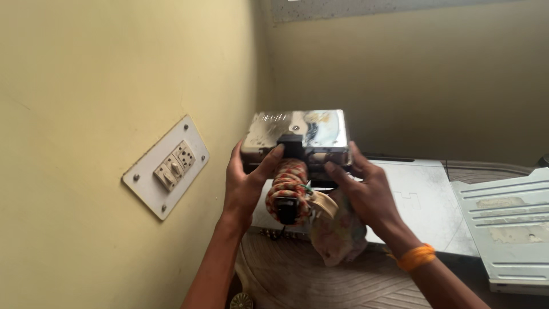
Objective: The person wipes the surface of a silver metal electronic casing with a patterned cloth. They hold the casing steady with their left hand while scrubbing the top and side panels with their right hand. The task involves repetitive wiping motions to clean the exterior of the device.
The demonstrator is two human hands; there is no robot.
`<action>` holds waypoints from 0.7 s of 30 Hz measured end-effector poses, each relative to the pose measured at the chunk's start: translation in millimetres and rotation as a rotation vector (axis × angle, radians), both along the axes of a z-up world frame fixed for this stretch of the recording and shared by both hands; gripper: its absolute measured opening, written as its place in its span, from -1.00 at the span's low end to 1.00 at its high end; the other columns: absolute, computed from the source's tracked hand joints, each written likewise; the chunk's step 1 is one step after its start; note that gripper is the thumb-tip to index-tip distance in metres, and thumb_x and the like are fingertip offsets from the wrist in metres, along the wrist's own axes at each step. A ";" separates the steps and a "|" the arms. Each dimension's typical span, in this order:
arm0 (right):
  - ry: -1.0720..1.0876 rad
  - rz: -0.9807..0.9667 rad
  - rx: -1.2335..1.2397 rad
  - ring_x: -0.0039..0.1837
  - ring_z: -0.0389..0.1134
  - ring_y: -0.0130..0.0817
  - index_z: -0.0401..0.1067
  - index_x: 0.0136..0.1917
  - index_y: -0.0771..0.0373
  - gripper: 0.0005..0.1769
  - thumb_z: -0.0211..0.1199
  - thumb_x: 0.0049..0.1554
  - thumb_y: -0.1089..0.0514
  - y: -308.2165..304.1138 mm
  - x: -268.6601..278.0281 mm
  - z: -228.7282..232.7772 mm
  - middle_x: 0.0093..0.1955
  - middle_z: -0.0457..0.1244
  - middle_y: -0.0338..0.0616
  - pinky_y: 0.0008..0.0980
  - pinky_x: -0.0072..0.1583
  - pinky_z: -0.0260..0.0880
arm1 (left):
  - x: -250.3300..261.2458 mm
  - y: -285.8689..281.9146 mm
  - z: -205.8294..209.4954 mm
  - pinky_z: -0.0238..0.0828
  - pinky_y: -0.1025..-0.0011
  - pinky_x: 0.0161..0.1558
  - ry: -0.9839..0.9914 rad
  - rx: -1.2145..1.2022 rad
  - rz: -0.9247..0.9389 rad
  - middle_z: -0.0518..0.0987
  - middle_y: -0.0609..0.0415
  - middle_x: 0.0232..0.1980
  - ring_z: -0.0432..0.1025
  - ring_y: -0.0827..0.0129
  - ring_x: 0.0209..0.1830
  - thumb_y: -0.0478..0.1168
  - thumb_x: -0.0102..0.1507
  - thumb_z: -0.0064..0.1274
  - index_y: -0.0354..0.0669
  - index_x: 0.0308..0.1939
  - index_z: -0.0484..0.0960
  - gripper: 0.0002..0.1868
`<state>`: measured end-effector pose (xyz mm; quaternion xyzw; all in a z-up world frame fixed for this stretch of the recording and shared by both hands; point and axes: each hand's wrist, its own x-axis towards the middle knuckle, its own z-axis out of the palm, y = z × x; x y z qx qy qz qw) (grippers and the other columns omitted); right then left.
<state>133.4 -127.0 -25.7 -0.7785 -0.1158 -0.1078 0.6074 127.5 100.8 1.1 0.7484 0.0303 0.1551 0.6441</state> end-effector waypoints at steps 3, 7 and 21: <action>0.000 0.013 -0.039 0.36 0.41 -0.16 0.23 0.52 0.33 -0.22 0.31 0.19 -0.12 12.5 21.3 -23.6 0.32 0.37 0.09 -0.23 0.34 0.35 | 13.3 13.7 -24.3 0.08 -0.03 0.44 0.064 -0.038 0.011 0.24 -0.31 0.51 0.11 -0.04 0.57 0.50 -0.19 0.25 -0.30 0.56 0.03 0.47; 0.112 0.012 -0.122 0.22 0.50 -0.23 0.15 0.57 0.22 -0.14 0.28 0.09 -0.09 17.3 20.1 -44.1 0.17 0.46 0.02 -0.28 0.28 0.41 | 26.1 25.1 -59.2 0.28 0.09 0.33 0.046 -0.011 0.022 0.34 -0.26 0.40 0.28 0.04 0.42 0.39 -0.05 0.27 -0.28 0.52 0.13 0.27; 0.082 -0.057 -0.162 0.23 0.49 -0.20 -0.01 0.61 0.19 0.02 0.38 0.03 -0.10 23.4 22.2 -48.6 0.24 0.40 0.06 -0.25 0.26 0.43 | 43.3 27.6 -93.8 0.46 0.36 0.00 -0.173 -0.008 0.106 0.63 0.03 -0.08 0.53 0.35 -0.06 0.30 0.19 0.15 -0.21 0.11 0.51 -0.29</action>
